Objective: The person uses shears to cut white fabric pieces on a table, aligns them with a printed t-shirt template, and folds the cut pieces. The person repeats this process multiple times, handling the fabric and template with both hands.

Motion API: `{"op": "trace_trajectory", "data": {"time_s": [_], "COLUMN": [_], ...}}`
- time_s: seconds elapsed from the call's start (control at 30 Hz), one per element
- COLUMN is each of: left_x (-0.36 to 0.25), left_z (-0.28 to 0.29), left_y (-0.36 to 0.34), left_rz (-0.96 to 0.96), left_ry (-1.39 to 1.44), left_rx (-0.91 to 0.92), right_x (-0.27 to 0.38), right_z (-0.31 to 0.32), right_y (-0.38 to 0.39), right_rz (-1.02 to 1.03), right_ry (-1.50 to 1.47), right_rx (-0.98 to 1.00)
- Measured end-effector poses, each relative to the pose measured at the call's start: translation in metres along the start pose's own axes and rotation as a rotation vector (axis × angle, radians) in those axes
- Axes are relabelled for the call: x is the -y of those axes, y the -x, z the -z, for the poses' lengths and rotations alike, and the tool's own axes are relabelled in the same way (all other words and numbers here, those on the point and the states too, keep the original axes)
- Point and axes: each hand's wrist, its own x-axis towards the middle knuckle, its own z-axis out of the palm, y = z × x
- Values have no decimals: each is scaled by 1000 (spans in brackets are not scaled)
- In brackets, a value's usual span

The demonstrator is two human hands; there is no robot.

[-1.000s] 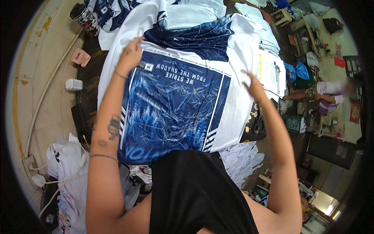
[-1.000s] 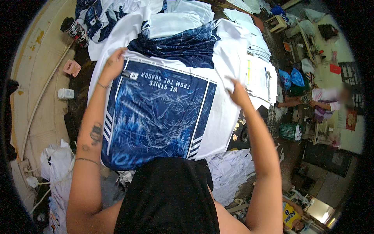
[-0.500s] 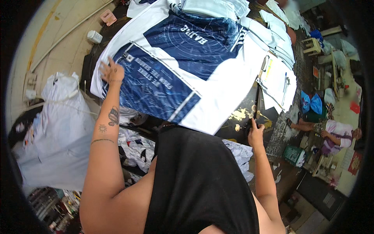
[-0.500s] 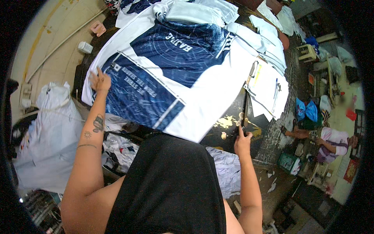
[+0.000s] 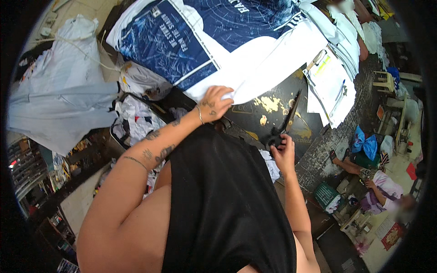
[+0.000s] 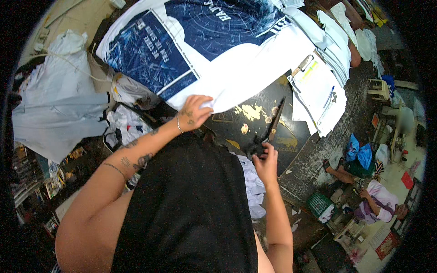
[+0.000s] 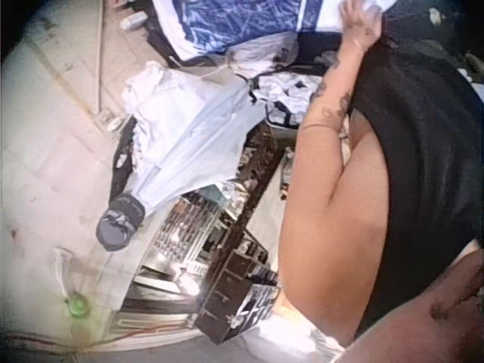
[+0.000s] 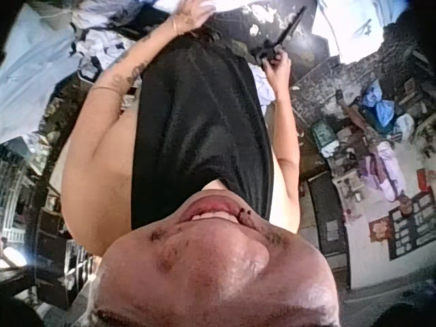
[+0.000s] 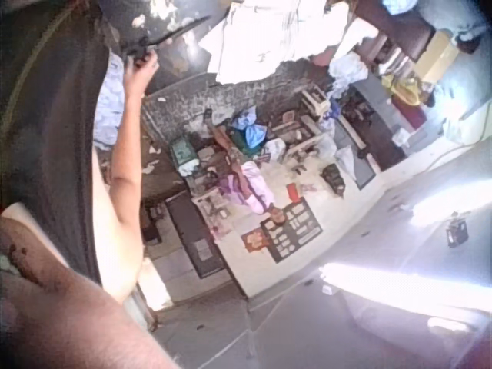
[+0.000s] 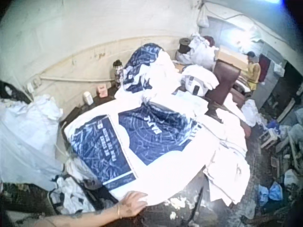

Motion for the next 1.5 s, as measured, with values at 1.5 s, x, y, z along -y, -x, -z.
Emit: {"op": "trace_trajectory", "data": {"time_s": [1.5], "left_x": [-14], "left_z": [-5], "left_y": [37], "left_rz": [52], "left_ry": [279], "left_rx": [-97], "right_x": [134], "right_z": [-52], "right_y": [-100], "right_rz": [-180], "right_ry": [-164], "right_rx": [591]}}
